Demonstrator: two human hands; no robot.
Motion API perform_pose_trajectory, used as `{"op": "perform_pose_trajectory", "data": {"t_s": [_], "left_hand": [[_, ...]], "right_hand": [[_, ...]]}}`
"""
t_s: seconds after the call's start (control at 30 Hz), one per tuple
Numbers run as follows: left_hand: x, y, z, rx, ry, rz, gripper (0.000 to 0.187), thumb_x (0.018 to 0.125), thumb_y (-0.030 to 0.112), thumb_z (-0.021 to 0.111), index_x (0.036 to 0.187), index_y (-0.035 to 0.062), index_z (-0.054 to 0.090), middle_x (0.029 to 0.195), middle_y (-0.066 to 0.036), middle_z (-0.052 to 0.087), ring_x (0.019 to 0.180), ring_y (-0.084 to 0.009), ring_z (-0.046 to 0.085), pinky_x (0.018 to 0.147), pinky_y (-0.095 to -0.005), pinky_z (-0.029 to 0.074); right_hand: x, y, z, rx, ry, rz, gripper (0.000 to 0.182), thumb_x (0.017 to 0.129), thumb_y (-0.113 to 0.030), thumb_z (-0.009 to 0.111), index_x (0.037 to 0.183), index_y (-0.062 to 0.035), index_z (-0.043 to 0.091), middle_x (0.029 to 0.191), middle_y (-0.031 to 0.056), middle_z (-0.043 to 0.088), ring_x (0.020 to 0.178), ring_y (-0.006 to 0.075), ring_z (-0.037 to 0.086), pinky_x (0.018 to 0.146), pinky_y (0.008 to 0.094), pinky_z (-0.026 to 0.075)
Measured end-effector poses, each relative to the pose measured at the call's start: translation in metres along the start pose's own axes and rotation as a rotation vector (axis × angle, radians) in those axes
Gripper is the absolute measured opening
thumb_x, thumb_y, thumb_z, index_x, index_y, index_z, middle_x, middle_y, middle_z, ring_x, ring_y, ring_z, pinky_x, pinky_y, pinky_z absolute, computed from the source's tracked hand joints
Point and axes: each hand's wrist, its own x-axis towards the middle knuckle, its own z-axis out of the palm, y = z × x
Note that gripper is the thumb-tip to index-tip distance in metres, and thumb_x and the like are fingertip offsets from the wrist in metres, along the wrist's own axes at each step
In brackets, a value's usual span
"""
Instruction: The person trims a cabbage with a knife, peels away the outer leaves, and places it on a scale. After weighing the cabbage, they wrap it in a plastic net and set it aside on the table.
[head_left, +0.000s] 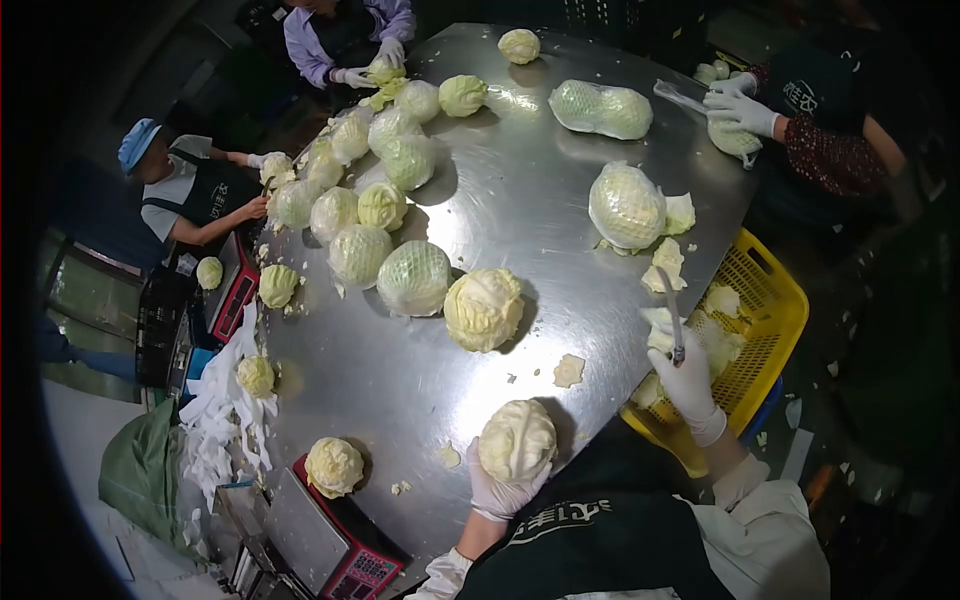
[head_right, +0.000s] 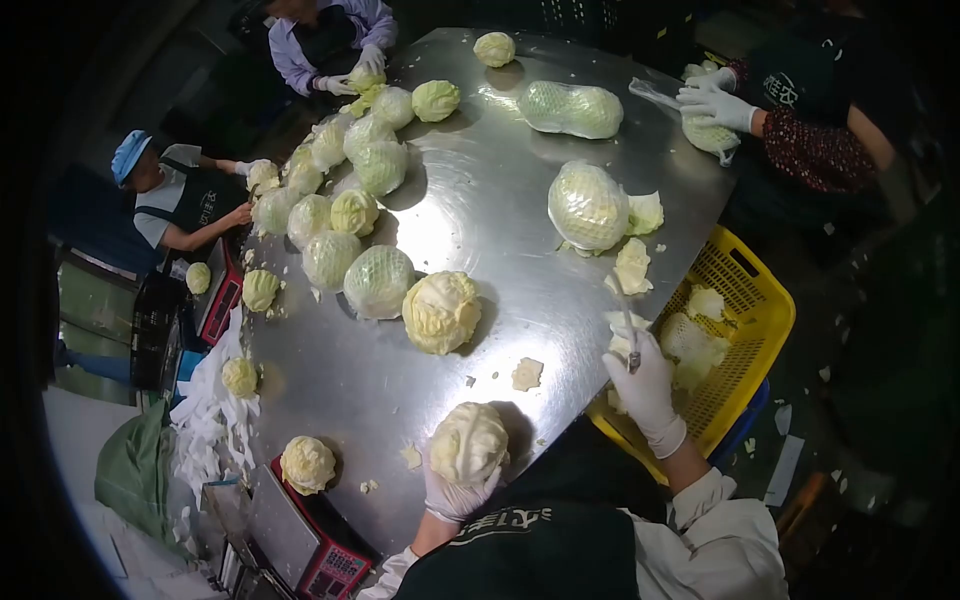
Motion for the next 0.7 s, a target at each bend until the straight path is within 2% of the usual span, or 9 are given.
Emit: {"op": "perform_pose_trajectory", "data": {"t_s": [0.07, 0.23, 0.3, 0.37, 0.43, 0.5, 0.57, 0.6, 0.7], "left_hand": [[0.000, 0.008, 0.007, -0.011, -0.028, 0.001, 0.076, 0.090, 0.068, 0.044, 0.148, 0.0190, 0.046, 0.144, -0.015, 0.052, 0.124, -0.0380, 0.058, 0.093, -0.0587, 0.055], [-0.005, 0.097, 0.010, 0.288, 0.074, 0.415, 0.075, 0.090, 0.067, 0.048, 0.147, 0.0196, 0.046, 0.144, -0.013, 0.053, 0.123, -0.0366, 0.058, 0.093, -0.0586, 0.055], [-0.008, 0.137, 0.013, 0.394, 0.217, 0.807, 0.078, 0.088, 0.054, 0.069, 0.147, 0.0096, 0.043, 0.141, -0.017, 0.052, 0.124, -0.0364, 0.057, 0.099, -0.0517, 0.053], [-0.004, 0.226, -0.032, 0.906, 0.457, 1.382, 0.085, 0.079, 0.035, 0.086, 0.144, 0.0034, 0.042, 0.137, -0.017, 0.053, 0.120, -0.0312, 0.057, 0.100, -0.0433, 0.052], [-0.017, 0.259, -0.030, 1.050, 0.676, 1.643, 0.087, 0.074, 0.023, 0.091, 0.141, -0.0023, 0.041, 0.132, -0.015, 0.054, 0.116, -0.0268, 0.058, 0.100, -0.0384, 0.051], [-0.033, 0.300, -0.036, 1.366, 0.827, 1.729, 0.093, 0.071, 0.033, 0.091, 0.144, 0.0034, 0.040, 0.136, -0.016, 0.052, 0.118, -0.0312, 0.057, 0.103, -0.0426, 0.048], [-0.052, 0.296, -0.018, 1.726, 1.537, 1.398, 0.098, 0.066, 0.042, 0.089, 0.146, 0.0115, 0.041, 0.144, -0.018, 0.044, 0.125, -0.0374, 0.052, 0.106, -0.0471, 0.045], [-0.061, 0.286, 0.003, 1.637, 1.710, 1.187, 0.102, 0.062, 0.048, 0.088, 0.147, 0.0187, 0.041, 0.150, -0.020, 0.036, 0.132, -0.0423, 0.043, 0.110, -0.0508, 0.039], [-0.052, 0.244, 0.043, 2.036, 1.868, 1.449, 0.102, 0.062, 0.046, 0.087, 0.148, 0.0167, 0.041, 0.152, -0.021, 0.034, 0.135, -0.0427, 0.039, 0.112, -0.0514, 0.035]], "right_hand": [[-0.010, -0.021, 0.003, -0.156, -0.079, -0.198, 0.030, 0.089, -0.013, 0.071, 0.113, 0.0017, 0.062, 0.092, 0.0090, 0.061, 0.081, 0.0153, 0.058, 0.073, 0.0318, 0.049], [-0.023, 0.023, 0.016, -0.137, -0.247, -0.191, 0.043, 0.088, -0.015, 0.071, 0.124, 0.0050, 0.059, 0.098, 0.0174, 0.064, 0.083, 0.0277, 0.063, 0.076, 0.0354, 0.051], [-0.029, 0.020, 0.013, -0.172, -0.302, -0.236, 0.045, 0.088, -0.014, 0.071, 0.126, 0.0054, 0.058, 0.105, 0.0193, 0.066, 0.092, 0.0307, 0.067, 0.083, 0.0367, 0.053], [-0.034, 0.019, 0.005, -0.167, -0.345, -0.192, 0.045, 0.088, -0.014, 0.070, 0.126, 0.0056, 0.058, 0.107, 0.0203, 0.066, 0.095, 0.0315, 0.067, 0.086, 0.0370, 0.053], [-0.037, 0.018, 0.000, -0.175, -0.365, -0.133, 0.045, 0.088, -0.014, 0.070, 0.126, 0.0057, 0.058, 0.110, 0.0213, 0.067, 0.099, 0.0323, 0.068, 0.088, 0.0373, 0.053], [-0.041, 0.019, -0.005, -0.143, -0.369, -0.093, 0.045, 0.088, -0.013, 0.070, 0.127, 0.0053, 0.058, 0.108, 0.0211, 0.067, 0.097, 0.0334, 0.068, 0.088, 0.0379, 0.053], [-0.046, 0.021, -0.010, -0.199, -0.324, -0.115, 0.041, 0.088, -0.012, 0.070, 0.122, 0.0047, 0.057, 0.102, 0.0200, 0.066, 0.093, 0.0329, 0.067, 0.085, 0.0389, 0.053], [-0.048, 0.021, -0.011, -0.244, -0.322, -0.083, 0.038, 0.087, -0.012, 0.070, 0.118, 0.0040, 0.056, 0.098, 0.0192, 0.065, 0.090, 0.0325, 0.066, 0.083, 0.0396, 0.052], [-0.055, 0.030, -0.011, -0.272, -0.289, -0.088, 0.032, 0.085, -0.007, 0.068, 0.110, 0.0025, 0.052, 0.093, 0.0194, 0.060, 0.085, 0.0332, 0.062, 0.079, 0.0422, 0.051]]}}
